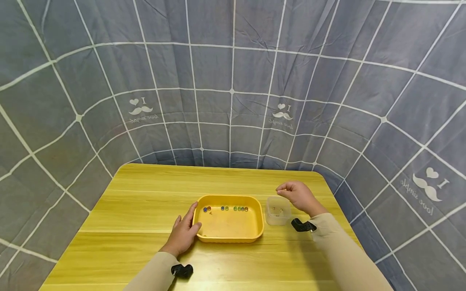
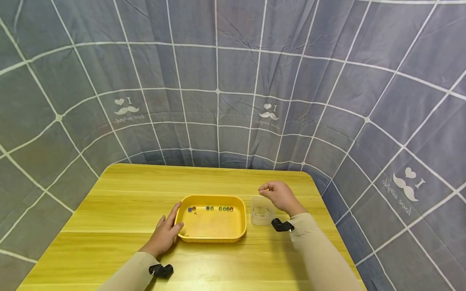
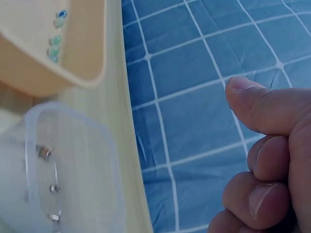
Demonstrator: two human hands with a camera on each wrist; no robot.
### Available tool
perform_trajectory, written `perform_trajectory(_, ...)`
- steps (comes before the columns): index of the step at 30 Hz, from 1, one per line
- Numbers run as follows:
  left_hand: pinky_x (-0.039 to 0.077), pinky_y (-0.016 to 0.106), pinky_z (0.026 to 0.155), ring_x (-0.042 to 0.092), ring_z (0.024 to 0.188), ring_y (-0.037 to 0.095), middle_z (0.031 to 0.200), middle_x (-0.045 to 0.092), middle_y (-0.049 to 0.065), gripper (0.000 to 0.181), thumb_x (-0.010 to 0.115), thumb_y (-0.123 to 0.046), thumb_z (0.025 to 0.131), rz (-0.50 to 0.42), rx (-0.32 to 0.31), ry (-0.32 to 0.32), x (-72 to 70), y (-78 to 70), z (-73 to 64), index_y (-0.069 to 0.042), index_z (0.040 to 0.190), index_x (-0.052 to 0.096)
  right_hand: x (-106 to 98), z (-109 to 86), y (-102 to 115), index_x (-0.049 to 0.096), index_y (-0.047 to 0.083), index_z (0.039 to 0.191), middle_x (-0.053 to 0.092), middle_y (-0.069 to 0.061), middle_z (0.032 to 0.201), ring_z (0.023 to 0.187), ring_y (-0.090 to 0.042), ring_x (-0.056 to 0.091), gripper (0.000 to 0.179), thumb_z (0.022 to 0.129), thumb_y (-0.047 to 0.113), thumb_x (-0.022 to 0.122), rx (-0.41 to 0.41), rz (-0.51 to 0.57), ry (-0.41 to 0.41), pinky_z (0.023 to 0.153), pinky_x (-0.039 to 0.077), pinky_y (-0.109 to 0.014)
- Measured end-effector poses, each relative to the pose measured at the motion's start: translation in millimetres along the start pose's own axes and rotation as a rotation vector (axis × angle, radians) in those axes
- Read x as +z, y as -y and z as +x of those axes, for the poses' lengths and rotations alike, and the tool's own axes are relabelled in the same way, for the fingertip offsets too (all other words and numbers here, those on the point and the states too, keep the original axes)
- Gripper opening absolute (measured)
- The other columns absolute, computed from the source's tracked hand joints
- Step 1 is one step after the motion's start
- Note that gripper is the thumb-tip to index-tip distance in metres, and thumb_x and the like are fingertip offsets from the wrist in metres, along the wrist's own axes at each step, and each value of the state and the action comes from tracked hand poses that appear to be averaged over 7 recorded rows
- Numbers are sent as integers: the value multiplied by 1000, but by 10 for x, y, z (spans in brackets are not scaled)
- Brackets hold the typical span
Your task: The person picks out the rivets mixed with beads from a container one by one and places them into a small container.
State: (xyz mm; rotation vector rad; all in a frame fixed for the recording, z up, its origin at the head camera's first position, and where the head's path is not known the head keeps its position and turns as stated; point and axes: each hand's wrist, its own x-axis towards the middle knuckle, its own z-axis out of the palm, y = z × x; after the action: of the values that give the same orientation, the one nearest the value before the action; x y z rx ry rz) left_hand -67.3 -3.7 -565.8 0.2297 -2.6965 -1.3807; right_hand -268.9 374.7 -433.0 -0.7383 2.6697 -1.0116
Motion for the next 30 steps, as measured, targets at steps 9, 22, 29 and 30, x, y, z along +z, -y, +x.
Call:
perform_trajectory(9,0,62,132,50,148,38,158,54,14,71,55,-26,107,4,-1,-4,1,1,4,-26,170,22,-35,-88,-175,81,13,110,77,-11,120,99,-20,66,20,103,25,67,52,-9,-19,81,53,-35)
perform_trajectory(22,1,62,132,51,146,40,157,54,16,71,56,-24,107,12,-5,-5,-2,-9,-14,-25,170,22,-15,-126,-261,80,7,112,77,-13,116,85,-18,58,21,104,21,66,79,34,-15,70,47,-32)
perform_trajectory(29,-1,61,132,50,148,39,158,53,15,71,55,-25,108,8,-6,3,6,-2,1,-26,170,21,7,-137,-267,78,3,114,78,-13,114,86,-19,58,24,103,20,66,81,41,-11,72,48,-32)
perform_trajectory(30,-1,61,132,50,148,38,158,53,15,71,55,-25,108,8,-6,4,7,-1,2,-26,170,21,9,-137,-269,78,2,114,78,-13,114,86,-19,58,25,103,20,66,83,45,-11,71,47,-32)
